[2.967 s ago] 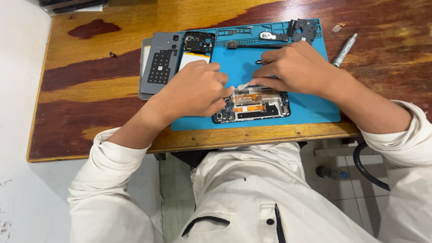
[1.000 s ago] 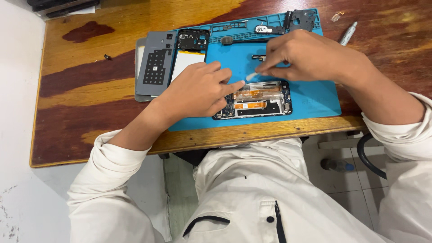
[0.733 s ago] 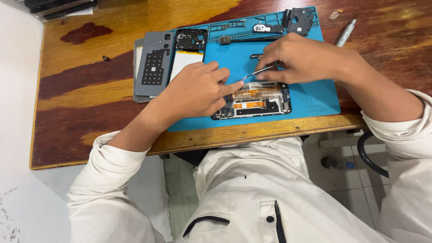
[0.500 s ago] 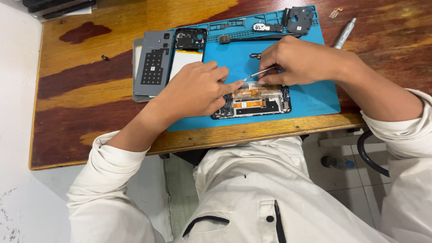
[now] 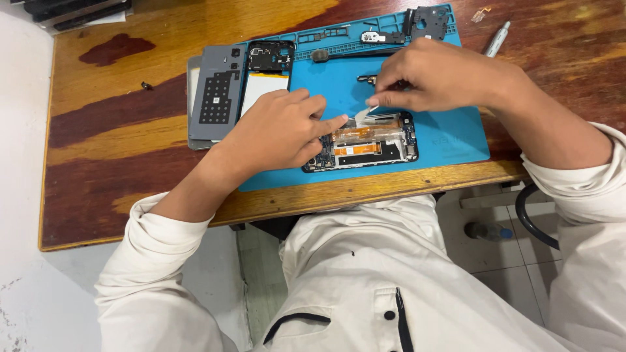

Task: The person assembles a smartphone by placing the motherboard into the chassis, connecting ribbon cables, and installing the battery. They use tweezers to align and secure internal components.

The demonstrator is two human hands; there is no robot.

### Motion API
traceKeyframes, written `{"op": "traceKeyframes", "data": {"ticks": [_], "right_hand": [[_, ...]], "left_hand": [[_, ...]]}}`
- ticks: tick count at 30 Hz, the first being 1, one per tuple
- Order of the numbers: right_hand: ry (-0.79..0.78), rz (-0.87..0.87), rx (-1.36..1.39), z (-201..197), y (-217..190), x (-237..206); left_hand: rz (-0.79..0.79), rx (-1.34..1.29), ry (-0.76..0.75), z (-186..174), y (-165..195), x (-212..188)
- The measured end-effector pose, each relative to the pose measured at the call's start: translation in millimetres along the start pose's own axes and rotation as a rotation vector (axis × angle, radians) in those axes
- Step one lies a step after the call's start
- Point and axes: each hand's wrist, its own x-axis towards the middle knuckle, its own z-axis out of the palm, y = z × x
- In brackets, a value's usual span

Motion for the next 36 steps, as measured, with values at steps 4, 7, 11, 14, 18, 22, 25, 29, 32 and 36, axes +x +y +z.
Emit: {"op": "traceKeyframes", "data": {"ticks": [4,7,11,14,18,22,25,29,32,36], "right_hand": [[0.023,-0.086,0.042,2.8,-2.2,-1.4],[0.001,-0.063,0.047,3.7,-3.9,-3.4],[0.023,-0.035,0.034,1.9,-4.6,-4.3],[-0.025,-0.038,0.013,-1.7,-4.0,-4.7],[-0.039,0.065,-0.02,-7.7,-3.7,-8.3],[-0.057,0.1,-0.016,-12.8,-2.0,-11.3],[-0.078,0.123,0.008,-15.7,1.8,-12.9],[-0.101,0.148,-0.029,-17.8,10.0,-14.9],[-0.113,0.216,-0.078,-19.2,15.9,-17.1],[-0.157,0.296,-0.085,-21.8,19.8,-19.4]], "left_hand": [[-0.022,-0.011,-0.011,-0.2,0.6,-0.2],[-0.028,-0.015,-0.017,-0.3,0.7,-0.2],[-0.03,-0.016,-0.029,-0.5,0.7,0.4],[-0.031,-0.024,-0.029,-0.6,1.0,0.8],[-0.031,-0.01,-0.052,-0.9,0.2,1.4],[-0.032,-0.006,-0.055,-1.4,0.4,0.8],[-0.032,-0.006,-0.064,-1.6,0.2,1.2],[-0.036,-0.006,-0.066,-1.6,0.6,0.8],[-0.039,0.005,-0.085,-1.2,-0.2,1.6],[-0.042,0.01,-0.086,-1.3,-0.3,1.3]]}}
